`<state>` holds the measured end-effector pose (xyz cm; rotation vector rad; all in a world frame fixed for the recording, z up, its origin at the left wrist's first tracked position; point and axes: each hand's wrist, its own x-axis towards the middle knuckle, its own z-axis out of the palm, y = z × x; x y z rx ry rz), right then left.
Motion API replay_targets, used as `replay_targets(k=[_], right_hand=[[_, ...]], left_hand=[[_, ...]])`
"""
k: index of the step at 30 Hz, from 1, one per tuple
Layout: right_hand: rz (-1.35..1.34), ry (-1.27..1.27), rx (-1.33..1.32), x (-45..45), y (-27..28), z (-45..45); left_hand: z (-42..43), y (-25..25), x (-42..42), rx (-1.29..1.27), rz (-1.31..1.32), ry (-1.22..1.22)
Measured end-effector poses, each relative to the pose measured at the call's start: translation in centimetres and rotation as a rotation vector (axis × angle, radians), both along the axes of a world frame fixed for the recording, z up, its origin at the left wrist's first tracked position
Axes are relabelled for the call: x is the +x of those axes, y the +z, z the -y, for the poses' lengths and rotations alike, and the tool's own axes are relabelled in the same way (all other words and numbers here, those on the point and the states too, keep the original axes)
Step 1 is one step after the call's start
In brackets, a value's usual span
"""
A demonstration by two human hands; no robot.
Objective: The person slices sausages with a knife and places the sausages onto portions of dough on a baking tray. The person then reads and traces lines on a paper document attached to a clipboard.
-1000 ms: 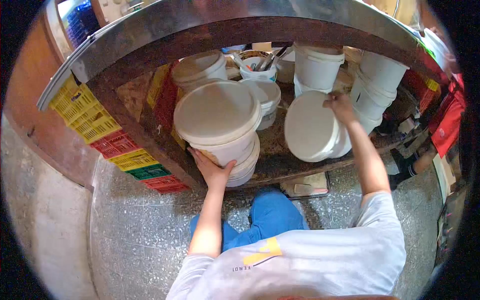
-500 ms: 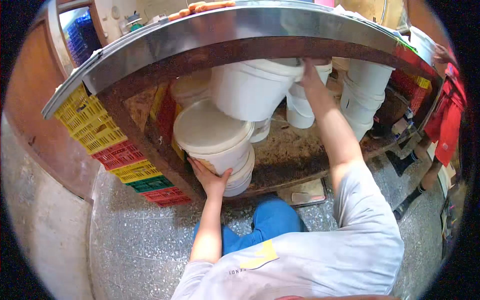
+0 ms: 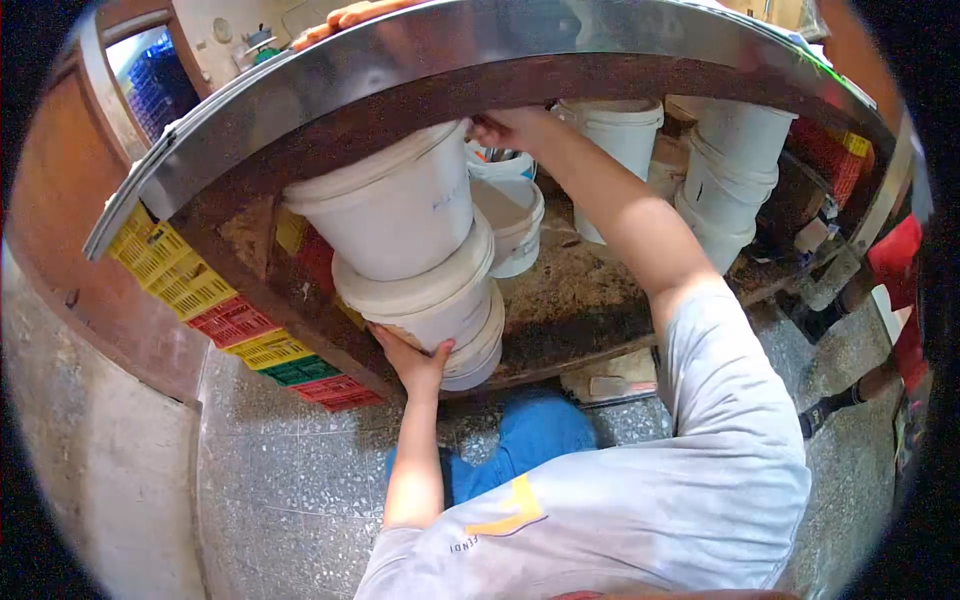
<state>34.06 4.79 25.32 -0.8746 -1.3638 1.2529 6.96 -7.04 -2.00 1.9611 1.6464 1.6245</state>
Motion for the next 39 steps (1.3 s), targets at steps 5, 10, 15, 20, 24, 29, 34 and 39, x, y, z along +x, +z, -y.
replay_targets(k=[5, 10, 15, 20, 24, 29, 34, 39], right_hand=[[0.080, -0.100, -0.019, 7.6, -6.3, -6.8], [0.452, -0.402, 0.216, 10.1, -13.5, -13.1], [0.422, -0.119, 0.458, -1.1, -1.2, -24.4], [0.410, 0.459, 0.635, -24.7, 1.6, -25.2], [0.368, 0.843, 0.709, -40.6, 2.5, -18.2], [0.295, 1.029, 0.600, -47.1, -2.3, -17.3], [0.209, 1.100, 0.471, -50.4, -5.6, -18.4], [0.161, 1.134, 0.343, -50.9, -8.7, -19.9]], left_hand=[[0.1, -0.5, 0.1, -0.054, 0.046, 0.022], [-0.9, -1.0, -0.5, -0.047, 0.177, -0.028], [-2.2, -1.0, -1.6, -0.046, 0.182, -0.131], [-1.9, -0.8, -1.0, 0.048, 0.128, -0.086], [-2.1, 0.0, -1.8, -0.070, 0.040, -0.100], [-2.4, -0.9, -1.2, -0.018, -0.044, -0.087], [-2.4, -1.5, -1.8, -0.118, -0.025, -0.128], [-2.7, -0.9, -1.6, -0.071, -0.015, -0.136]])
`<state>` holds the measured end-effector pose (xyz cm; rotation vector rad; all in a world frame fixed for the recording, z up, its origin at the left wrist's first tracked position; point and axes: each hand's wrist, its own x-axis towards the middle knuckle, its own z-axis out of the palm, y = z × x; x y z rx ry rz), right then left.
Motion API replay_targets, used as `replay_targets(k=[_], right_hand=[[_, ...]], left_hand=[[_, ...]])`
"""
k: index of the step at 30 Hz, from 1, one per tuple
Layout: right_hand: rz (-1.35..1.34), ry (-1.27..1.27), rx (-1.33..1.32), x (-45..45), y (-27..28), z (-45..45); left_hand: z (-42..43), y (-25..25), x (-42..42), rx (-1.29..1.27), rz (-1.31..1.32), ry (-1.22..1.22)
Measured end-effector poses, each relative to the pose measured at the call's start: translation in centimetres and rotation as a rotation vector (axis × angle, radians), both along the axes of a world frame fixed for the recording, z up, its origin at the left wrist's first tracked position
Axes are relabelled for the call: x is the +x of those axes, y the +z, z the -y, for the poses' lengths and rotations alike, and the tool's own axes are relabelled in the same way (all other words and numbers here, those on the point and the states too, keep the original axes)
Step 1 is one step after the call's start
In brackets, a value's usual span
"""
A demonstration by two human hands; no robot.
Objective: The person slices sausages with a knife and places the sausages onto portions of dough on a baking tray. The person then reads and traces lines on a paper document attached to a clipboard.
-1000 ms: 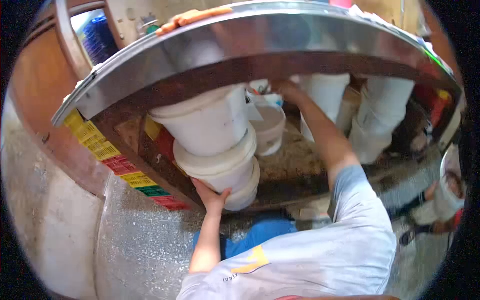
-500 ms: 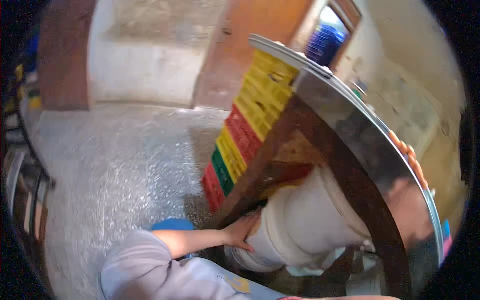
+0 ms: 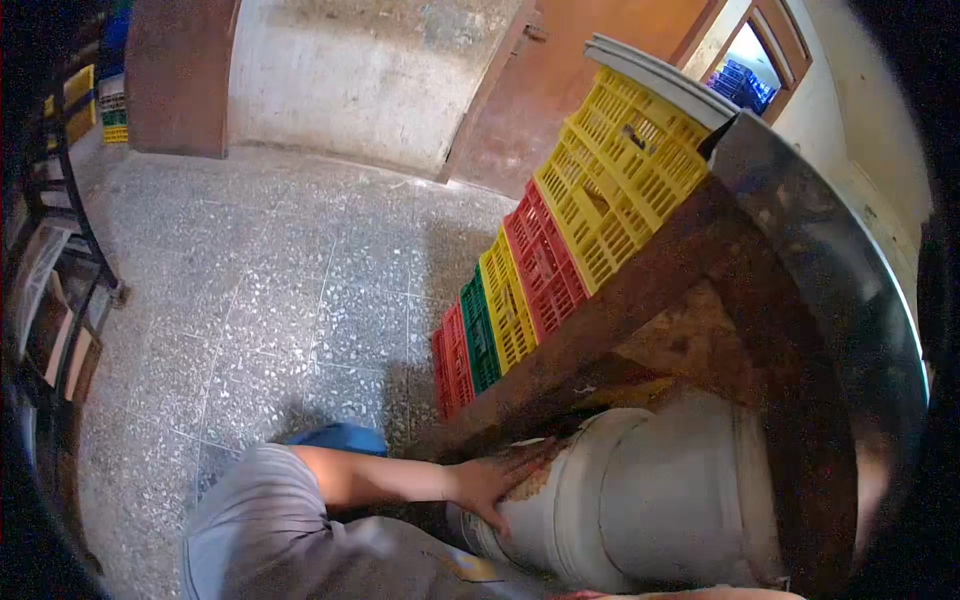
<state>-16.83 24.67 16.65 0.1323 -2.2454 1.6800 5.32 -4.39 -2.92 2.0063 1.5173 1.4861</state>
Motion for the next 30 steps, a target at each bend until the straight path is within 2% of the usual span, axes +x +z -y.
replay_targets(k=[2, 7, 13, 17, 23, 27, 30], right_hand=[[0.016, -0.005, -0.053, 0.3, -1.6, -1.2], [0.059, -0.050, -0.195, 3.2, -5.4, -4.3], [0.035, -0.082, -0.342, 5.5, -5.4, -5.4], [0.018, -0.086, -0.429, 6.4, -5.1, -5.4], [-0.013, -0.103, -0.591, 8.4, -6.0, -6.6], [-0.067, -0.122, -0.717, 9.6, -5.7, -6.0], [-0.187, -0.207, -0.821, 14.2, -5.0, -6.0]], left_hand=[[0.2, 1.0, -0.3, 0.058, -0.007, -0.016], [0.2, 1.3, -0.3, 0.018, -0.042, 0.007], [0.8, 1.1, 0.0, -0.080, 0.064, -0.055], [0.0, 0.7, -0.2, 0.052, -0.052, 0.026], [-0.3, 0.2, -0.1, 0.037, -0.085, 0.043], [1.3, 1.6, -0.3, -0.416, 0.034, -0.099], [0.4, -0.4, -0.1, -0.310, -0.041, -0.019]])
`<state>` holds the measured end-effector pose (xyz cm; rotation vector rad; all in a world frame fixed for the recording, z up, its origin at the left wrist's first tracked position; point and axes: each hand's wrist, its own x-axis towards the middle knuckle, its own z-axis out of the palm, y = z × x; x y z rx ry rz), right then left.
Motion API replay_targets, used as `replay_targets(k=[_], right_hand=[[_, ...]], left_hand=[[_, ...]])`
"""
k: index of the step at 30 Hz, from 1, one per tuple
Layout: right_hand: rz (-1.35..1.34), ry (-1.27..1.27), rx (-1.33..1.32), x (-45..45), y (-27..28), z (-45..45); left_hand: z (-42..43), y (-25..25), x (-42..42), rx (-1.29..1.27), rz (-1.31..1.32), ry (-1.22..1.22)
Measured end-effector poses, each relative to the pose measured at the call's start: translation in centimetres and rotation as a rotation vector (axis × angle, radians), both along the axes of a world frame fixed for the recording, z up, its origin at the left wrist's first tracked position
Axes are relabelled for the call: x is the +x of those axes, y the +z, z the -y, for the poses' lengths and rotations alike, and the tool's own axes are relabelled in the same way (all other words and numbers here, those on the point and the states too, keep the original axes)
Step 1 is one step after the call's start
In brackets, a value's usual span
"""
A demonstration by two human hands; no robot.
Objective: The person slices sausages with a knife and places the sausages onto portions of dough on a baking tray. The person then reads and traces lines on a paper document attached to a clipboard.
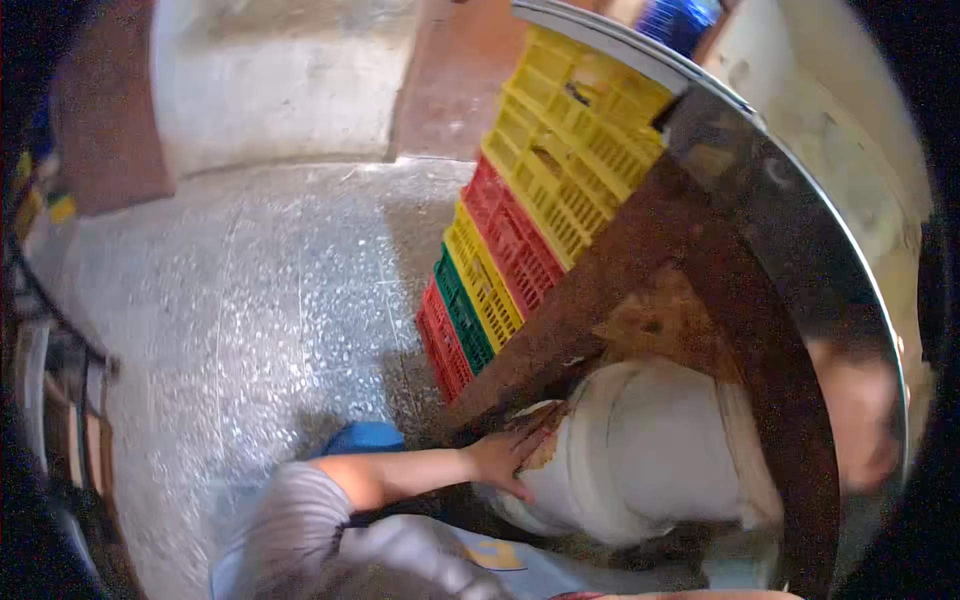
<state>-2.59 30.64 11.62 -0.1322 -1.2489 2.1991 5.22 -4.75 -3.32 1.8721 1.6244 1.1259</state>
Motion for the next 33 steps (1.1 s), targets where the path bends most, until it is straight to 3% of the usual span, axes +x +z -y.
replay_targets(k=[4, 5, 7, 9, 10, 12, 14, 15, 17, 18, 19, 20, 21, 22, 23, 24, 25, 27, 28, 29, 30, 32, 33], right_hand=[[-0.172, -0.297, -0.147, 12.6, -1.2, 2.0], [-0.221, -0.392, -0.191, 16.5, -2.6, 3.6], [-0.318, -0.605, -0.284, 24.6, -6.3, 8.0], [-0.416, -0.804, -0.361, 32.1, -9.7, 13.9], [-0.486, -0.873, -0.367, 34.7, -9.7, 14.9], [-0.589, -0.983, -0.383, 38.9, -8.8, 16.9], [-0.708, -1.048, -0.385, 41.9, -7.3, 16.5], [-0.715, -1.184, -0.405, 42.9, -12.2, 15.6], [-1.512, -0.222, 0.010, 42.9, -21.9, 12.8], [-1.520, -0.249, 0.022, 45.9, -14.0, 21.3], [-1.438, -0.324, -0.839, 40.1, -7.1, 28.6], [-0.995, -1.131, -0.688, 37.7, -7.1, 29.0], [-0.194, -1.412, -0.158, 38.0, -11.2, 30.4], [0.645, -1.470, 0.386, 38.9, -15.4, 33.1], [1.356, -1.395, 0.797, 39.3, -14.7, 37.2], [1.361, -1.402, 0.792, 39.0, -11.8, 40.8], [1.221, -1.364, 0.321, 38.2, -6.5, 44.6], [0.848, -1.158, -0.550, 36.6, 1.9, 51.5], [0.948, -1.108, -0.430, 37.0, 1.9, 55.5], [1.044, -1.054, -0.306, 37.9, 2.6, 58.8], [1.051, -1.057, -0.311, 37.9, 6.2, 60.5], [1.288, -0.962, 0.093, 38.0, 13.0, 64.1], [1.289, -0.938, 0.099, 38.1, 15.3, 64.6]], left_hand=[[-1.1, -1.0, -0.2, 0.306, -0.010, 0.017], [0.5, 3.5, -0.4, -0.163, -0.119, -0.014], [-0.4, 0.5, -0.3, 0.185, 0.077, -0.016], [-0.4, -0.5, -0.6, -0.033, 0.036, -0.054], [-1.3, -0.7, -0.8, -0.026, 0.004, -0.136], [-0.3, -1.5, -0.7, 0.065, 0.217, -0.140], [-0.4, 1.3, -1.4, 0.050, 0.146, -0.211], [-0.8, -0.9, -1.2, 0.105, 0.291, -0.164], [-0.4, -0.6, -1.4, -0.020, 0.176, -0.199], [-0.4, -1.1, -1.7, -0.168, 0.025, -0.187], [-0.4, -1.9, -2.3, -0.320, -0.127, -0.167], [0.6, -1.9, -2.4, -0.335, -0.133, -0.182], [2.1, -1.6, -2.7, -0.117, -0.321, -0.117], [3.3, -0.6, -2.8, 0.104, -0.505, -0.054], [5.2, 3.6, -2.0, 0.127, -0.401, 0.001], [6.6, 8.7, -1.3, 0.161, -0.293, 0.059], [9.3, 9.7, -1.8, -0.297, -0.208, -0.016], [13.8, 9.7, -4.0, -0.834, -0.108, -0.344], [15.5, 20.2, -4.0, -0.839, -0.109, -0.349], [14.7, 30.2, -1.8, -1.085, 0.132, -0.871], [14.3, 36.1, -1.8, -1.169, 0.201, -0.926], [12.3, 43.4, -3.3, -0.820, 0.574, -0.874], [10.2, 46.9, -3.4, -0.768, 0.647, -0.707]])
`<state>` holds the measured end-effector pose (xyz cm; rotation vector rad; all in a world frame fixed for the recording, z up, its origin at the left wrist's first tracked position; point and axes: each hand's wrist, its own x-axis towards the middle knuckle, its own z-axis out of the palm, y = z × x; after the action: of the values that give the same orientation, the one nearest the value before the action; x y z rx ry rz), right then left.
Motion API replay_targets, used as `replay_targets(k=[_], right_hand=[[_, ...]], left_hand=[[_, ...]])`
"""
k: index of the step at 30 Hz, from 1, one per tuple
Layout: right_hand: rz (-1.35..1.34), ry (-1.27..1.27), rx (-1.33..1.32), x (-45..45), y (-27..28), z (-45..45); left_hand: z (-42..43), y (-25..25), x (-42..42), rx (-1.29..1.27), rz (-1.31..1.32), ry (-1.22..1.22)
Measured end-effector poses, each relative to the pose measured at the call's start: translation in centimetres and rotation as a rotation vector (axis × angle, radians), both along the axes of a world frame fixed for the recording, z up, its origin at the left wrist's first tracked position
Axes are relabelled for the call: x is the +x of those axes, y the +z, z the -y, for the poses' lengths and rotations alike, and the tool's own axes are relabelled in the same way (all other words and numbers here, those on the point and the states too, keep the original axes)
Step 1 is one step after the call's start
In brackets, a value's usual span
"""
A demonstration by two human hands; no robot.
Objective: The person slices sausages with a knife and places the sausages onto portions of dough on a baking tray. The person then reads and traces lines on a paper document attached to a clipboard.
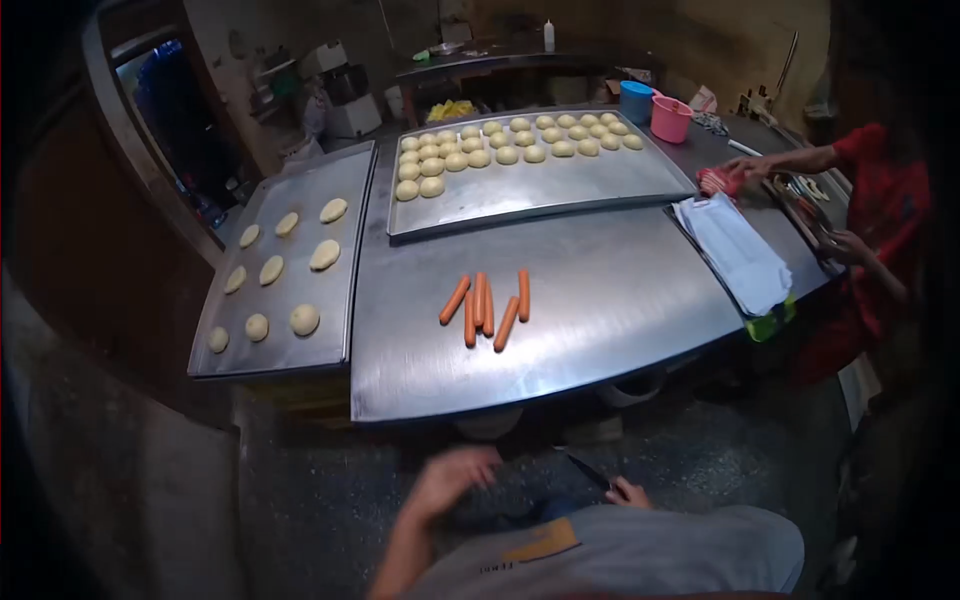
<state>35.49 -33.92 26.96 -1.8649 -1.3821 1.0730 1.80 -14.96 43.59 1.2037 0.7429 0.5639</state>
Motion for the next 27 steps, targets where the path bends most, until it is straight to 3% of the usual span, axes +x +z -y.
replay_targets(k=[2, 3, 4, 6, 8, 14, 16, 19, 21, 22, 24, 27], right_hand=[[0.006, 0.060, 0.066, -0.3, 4.5, -0.5], [-0.013, 0.031, 0.126, -1.0, 7.3, -1.1], [-0.028, 0.002, 0.195, -2.0, 10.2, -2.3], [0.027, -0.069, 0.419, -2.6, 11.9, -3.9], [-0.018, -0.139, 0.455, -2.9, 13.3, -5.1], [-0.288, -0.349, 0.479, 0.0, 15.0, -8.7], [-0.572, -0.463, 0.507, 0.4, 17.1, -11.3], [-0.423, -0.336, 0.478, 1.5, 20.0, -16.2], [-0.351, -0.204, 0.443, 0.1, 22.4, -20.0], [-0.345, -0.149, 0.518, -1.6, 24.1, -22.1], [-0.298, -0.062, 0.592, -4.1, 25.5, -25.5], [-0.477, 0.021, 0.486, -6.8, 26.3, -27.8]], left_hand=[[-4.3, 6.7, 1.2, 0.276, -0.476, 0.430], [-6.9, 10.8, 2.7, 0.258, -0.607, 0.541], [-11.5, 7.9, 2.2, 0.827, -0.518, 0.545], [-18.1, 6.5, 4.2, 1.050, -0.642, 0.532], [-21.5, 5.1, 5.9, 1.062, -0.706, 0.511], [-24.1, 6.9, 8.6, 0.412, -0.084, 0.393], [-23.7, 6.6, 7.8, 0.175, 0.098, 0.366], [-22.9, 7.0, 5.8, -0.157, 0.379, 0.330], [-20.0, 8.1, 7.8, -0.173, 0.632, 0.269], [-18.7, 8.4, 8.9, -0.179, 0.629, 0.279], [-16.4, 8.6, 11.1, -0.335, 0.873, 0.167], [-13.4, 8.4, 14.1, -0.421, 0.910, 0.184]])
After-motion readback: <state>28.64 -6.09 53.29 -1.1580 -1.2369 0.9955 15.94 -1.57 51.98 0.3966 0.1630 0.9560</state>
